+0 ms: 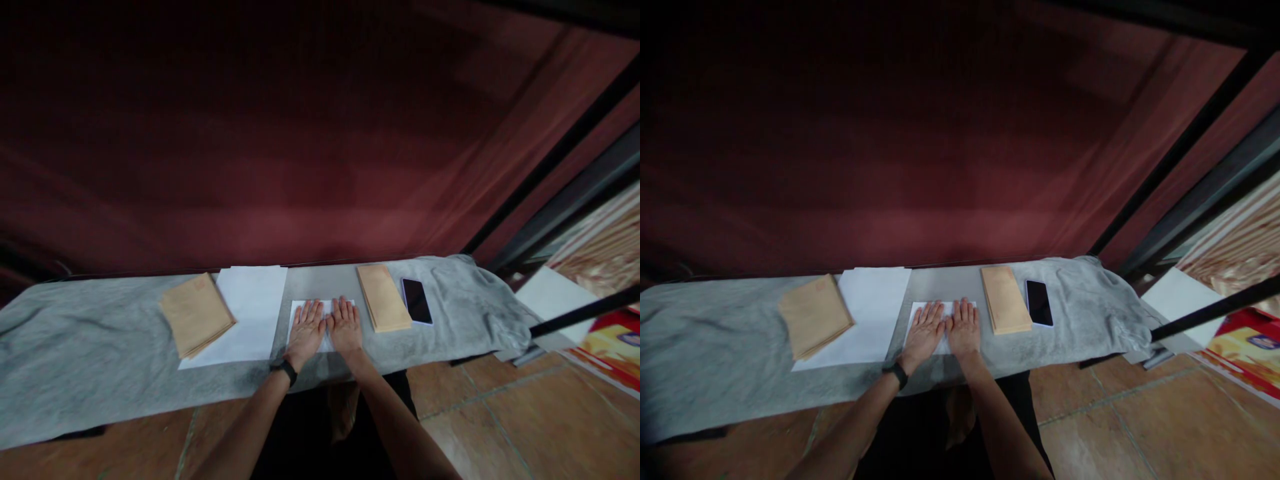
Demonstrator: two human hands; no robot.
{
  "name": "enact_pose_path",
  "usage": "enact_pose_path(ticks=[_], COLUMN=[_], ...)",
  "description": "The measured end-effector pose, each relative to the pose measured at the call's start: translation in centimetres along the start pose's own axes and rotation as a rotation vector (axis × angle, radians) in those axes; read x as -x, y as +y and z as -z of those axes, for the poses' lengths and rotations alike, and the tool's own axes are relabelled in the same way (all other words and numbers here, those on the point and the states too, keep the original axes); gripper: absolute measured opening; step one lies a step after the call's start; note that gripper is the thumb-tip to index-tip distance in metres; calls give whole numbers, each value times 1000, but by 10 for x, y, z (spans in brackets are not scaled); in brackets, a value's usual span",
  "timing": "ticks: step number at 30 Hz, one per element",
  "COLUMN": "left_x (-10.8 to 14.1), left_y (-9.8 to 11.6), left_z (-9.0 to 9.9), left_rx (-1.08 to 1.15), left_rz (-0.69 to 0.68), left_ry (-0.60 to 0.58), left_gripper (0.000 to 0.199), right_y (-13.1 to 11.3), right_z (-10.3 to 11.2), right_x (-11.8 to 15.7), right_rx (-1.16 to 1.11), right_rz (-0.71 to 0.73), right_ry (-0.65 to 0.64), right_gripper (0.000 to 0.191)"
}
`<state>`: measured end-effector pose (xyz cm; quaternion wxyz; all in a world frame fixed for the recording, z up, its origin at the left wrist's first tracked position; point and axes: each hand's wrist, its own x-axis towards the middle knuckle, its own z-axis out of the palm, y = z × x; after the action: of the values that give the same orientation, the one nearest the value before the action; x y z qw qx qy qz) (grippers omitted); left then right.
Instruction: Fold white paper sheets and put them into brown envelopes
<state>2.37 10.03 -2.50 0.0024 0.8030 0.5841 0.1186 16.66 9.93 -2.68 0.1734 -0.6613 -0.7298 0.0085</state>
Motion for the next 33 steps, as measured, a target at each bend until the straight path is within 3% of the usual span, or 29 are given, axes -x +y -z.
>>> enact_pose_path(ticks=[5, 16, 22, 29, 33], left_x=[1, 7, 13, 11, 4], left_y=[3, 4, 0, -12, -17], left_z=[1, 11, 15, 12, 9], left_rx=[-22, -75, -38, 15, 13], left_rz=[97, 169, 13, -206, -230], left_ry=[19, 44, 29, 5, -4], left_gripper=[58, 62, 51, 51, 52], right_y=[7, 15, 20, 23, 23], right_z=[-6, 0, 13, 41, 49], right_x=[6, 23, 34, 63, 78], right_rx=[16, 100, 51, -118, -135], right_rz=[-32, -50, -18, 361, 409], right_ry=[78, 177, 131, -83, -129], right_gripper=[60, 61, 57, 48, 48])
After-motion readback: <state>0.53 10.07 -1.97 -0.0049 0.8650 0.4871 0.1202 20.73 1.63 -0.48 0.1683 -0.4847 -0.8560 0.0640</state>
